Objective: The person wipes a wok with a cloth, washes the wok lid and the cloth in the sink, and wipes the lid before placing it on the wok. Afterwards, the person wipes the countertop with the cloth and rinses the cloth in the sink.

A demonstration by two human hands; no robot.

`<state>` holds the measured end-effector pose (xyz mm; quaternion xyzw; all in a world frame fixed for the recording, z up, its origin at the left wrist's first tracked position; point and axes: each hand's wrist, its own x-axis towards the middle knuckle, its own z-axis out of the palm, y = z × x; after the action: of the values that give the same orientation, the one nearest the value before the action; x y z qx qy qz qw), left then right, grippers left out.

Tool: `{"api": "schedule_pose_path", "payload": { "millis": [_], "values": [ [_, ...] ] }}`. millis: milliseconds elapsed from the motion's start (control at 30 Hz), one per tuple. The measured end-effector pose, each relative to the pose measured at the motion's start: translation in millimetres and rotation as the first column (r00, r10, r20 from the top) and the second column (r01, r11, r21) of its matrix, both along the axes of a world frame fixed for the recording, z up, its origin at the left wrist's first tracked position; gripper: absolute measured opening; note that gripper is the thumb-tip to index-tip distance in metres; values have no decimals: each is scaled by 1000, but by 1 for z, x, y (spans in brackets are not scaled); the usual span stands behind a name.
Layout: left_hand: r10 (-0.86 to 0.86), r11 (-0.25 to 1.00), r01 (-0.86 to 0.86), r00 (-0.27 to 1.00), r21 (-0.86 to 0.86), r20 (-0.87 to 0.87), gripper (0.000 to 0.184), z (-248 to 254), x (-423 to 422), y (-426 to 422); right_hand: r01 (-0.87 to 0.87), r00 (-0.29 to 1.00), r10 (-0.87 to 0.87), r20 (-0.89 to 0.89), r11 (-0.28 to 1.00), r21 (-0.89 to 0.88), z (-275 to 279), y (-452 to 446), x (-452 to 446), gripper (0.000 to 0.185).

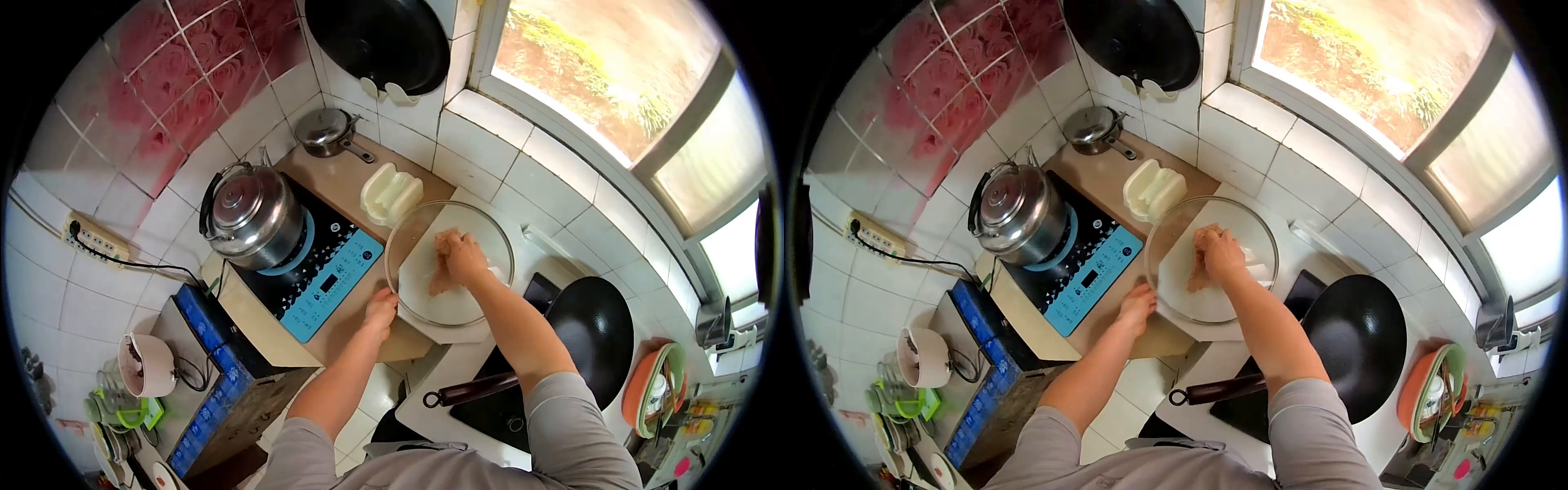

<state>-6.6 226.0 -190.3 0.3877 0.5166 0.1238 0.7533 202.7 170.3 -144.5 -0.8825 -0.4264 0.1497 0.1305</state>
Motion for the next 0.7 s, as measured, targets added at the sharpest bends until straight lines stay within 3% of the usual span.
{"api": "schedule_pose_path", "payload": {
  "millis": [67, 167, 267, 367, 467, 567, 700],
  "values": [
    [-38, 996, 41, 998, 76, -41, 50, -21, 1, 2, -61, 995, 62, -78, 998, 19, -2, 2, 14, 38],
    [45, 995, -50, 997, 88, 60, 47, -10, -1, -3, -108, 989, 111, -98, 994, 33, 9, -2, 23, 39],
    [190, 981, -193, 949, -13, 251, 41, 29, -8, -7, -56, 974, 89, -209, 986, 157, 42, -11, 28, 40],
    [176, 982, -134, 904, -133, 389, 37, 64, -21, -7, -8, 972, 86, -218, 942, 337, 71, -26, 35, 35],
    [47, 975, 28, 943, -219, 329, 39, 90, -27, -21, 214, 851, 149, -503, 777, 592, 119, -46, 29, 29],
    [-61, 948, 194, 890, -253, 452, 40, 128, -24, -40, 356, 824, 181, -537, 572, 739, 134, -68, 40, 26],
    [-116, 929, 275, 851, -246, 512, 44, 178, -10, -87, 620, 585, 506, -634, 225, 751, 176, -118, 34, 34]
  ]
}}
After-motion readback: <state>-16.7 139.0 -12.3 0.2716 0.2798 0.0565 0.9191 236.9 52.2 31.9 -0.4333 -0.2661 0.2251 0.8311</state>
